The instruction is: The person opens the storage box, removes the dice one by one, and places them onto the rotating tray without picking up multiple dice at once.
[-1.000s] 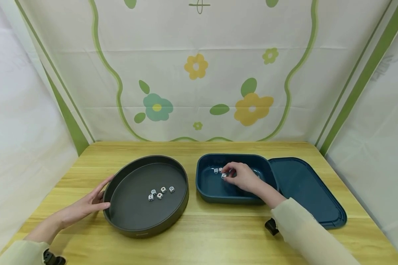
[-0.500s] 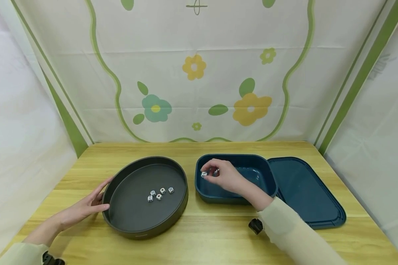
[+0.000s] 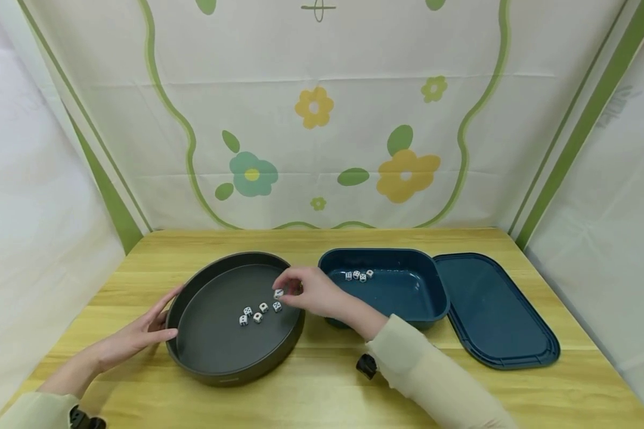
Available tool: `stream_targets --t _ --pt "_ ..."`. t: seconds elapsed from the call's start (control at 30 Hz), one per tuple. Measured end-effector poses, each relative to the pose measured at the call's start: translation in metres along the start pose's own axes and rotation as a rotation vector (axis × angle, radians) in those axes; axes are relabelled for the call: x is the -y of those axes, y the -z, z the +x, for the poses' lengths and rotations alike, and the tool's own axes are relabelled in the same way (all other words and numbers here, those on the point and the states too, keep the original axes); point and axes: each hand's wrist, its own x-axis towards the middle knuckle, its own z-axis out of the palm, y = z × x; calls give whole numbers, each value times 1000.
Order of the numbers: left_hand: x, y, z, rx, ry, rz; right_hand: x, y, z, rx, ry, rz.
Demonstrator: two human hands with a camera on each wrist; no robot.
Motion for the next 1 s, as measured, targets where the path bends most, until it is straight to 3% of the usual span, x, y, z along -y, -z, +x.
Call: stream_targets --t 0.33,0.53,0.77,1.0 --pt "-2 1 -1 5 -16 11 5 -48 32 97 58 -43" --pt "-1 2 0 0 -7 11 8 -68 46 161 16 -78" --pt "-2 1 -1 5 -13 21 10 -76 58 180 -26 -125" --pt "-1 1 -1 0 -22 19 9 -67 51 163 -20 -109"
